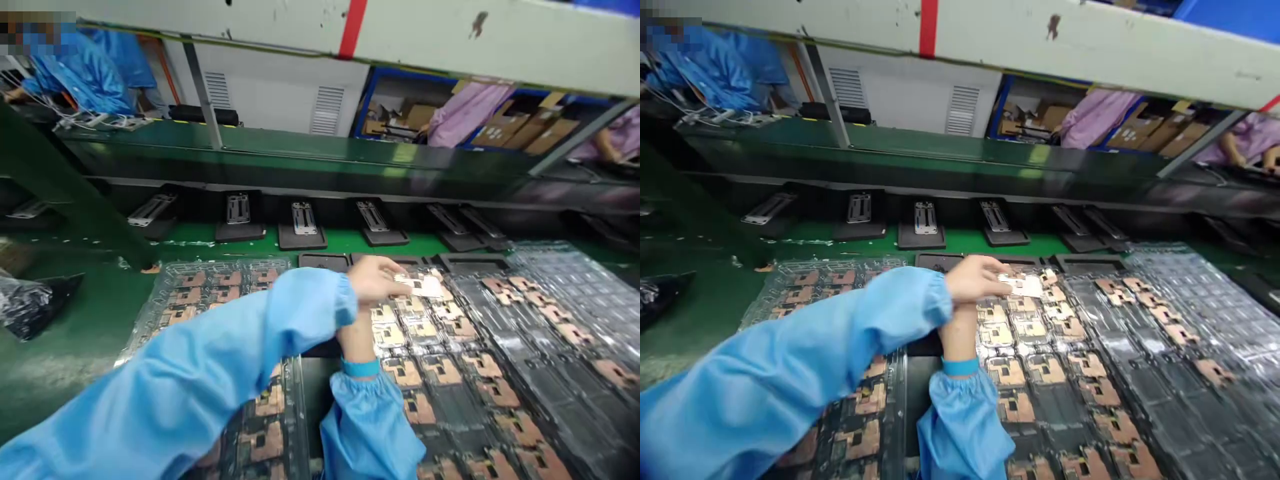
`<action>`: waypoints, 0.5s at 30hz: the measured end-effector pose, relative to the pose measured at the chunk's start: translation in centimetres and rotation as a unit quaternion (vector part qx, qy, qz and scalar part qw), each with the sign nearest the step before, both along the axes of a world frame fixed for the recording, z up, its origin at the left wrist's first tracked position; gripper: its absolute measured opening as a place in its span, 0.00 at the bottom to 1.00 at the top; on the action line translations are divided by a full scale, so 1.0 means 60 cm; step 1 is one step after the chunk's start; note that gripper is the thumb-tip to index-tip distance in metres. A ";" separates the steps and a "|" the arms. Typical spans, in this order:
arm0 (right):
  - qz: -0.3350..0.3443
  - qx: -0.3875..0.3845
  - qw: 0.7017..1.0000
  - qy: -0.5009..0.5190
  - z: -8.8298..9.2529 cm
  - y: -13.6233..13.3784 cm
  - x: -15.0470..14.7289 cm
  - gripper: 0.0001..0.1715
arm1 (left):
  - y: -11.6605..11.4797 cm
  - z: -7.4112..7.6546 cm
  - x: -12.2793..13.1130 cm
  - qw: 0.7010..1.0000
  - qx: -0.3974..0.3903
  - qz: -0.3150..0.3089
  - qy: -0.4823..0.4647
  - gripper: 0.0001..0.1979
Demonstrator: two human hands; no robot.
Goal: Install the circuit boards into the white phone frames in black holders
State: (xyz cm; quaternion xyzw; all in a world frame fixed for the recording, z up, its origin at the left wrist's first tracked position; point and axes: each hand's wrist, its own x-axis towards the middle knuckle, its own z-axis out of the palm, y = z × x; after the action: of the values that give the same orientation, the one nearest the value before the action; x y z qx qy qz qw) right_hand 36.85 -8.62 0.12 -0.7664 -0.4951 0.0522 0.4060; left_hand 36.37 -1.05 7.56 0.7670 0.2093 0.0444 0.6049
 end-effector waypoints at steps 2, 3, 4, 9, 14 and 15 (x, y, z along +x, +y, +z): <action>-0.017 0.069 0.995 0.063 0.001 0.004 0.003 0.17 | 0.045 0.015 -0.067 0.996 -0.064 0.051 -0.024 0.22; -0.024 0.103 0.991 0.086 0.002 0.007 -0.002 0.18 | 0.064 0.020 -0.101 0.993 -0.089 0.074 -0.032 0.25; -0.021 0.137 0.984 0.113 0.004 0.010 -0.011 0.19 | 0.078 0.021 -0.132 0.989 -0.109 0.092 -0.036 0.28; 0.041 0.289 0.863 0.413 0.007 0.030 -0.072 0.19 | 0.082 -0.005 -0.211 0.987 -0.135 0.089 -0.018 0.33; -0.004 0.313 0.838 0.446 -0.011 0.043 -0.067 0.22 | 0.162 -0.047 -0.243 0.997 0.017 0.081 -0.001 0.31; -0.015 0.320 0.822 0.470 -0.012 0.042 -0.062 0.24 | 0.198 -0.055 -0.259 0.991 0.077 0.106 0.007 0.29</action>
State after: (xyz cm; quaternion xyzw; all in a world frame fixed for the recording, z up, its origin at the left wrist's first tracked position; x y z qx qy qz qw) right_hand 33.15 -6.10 -0.61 -0.4829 -0.2217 0.2390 0.8127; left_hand 20.86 10.82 4.26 0.7849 0.2901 0.1187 0.5344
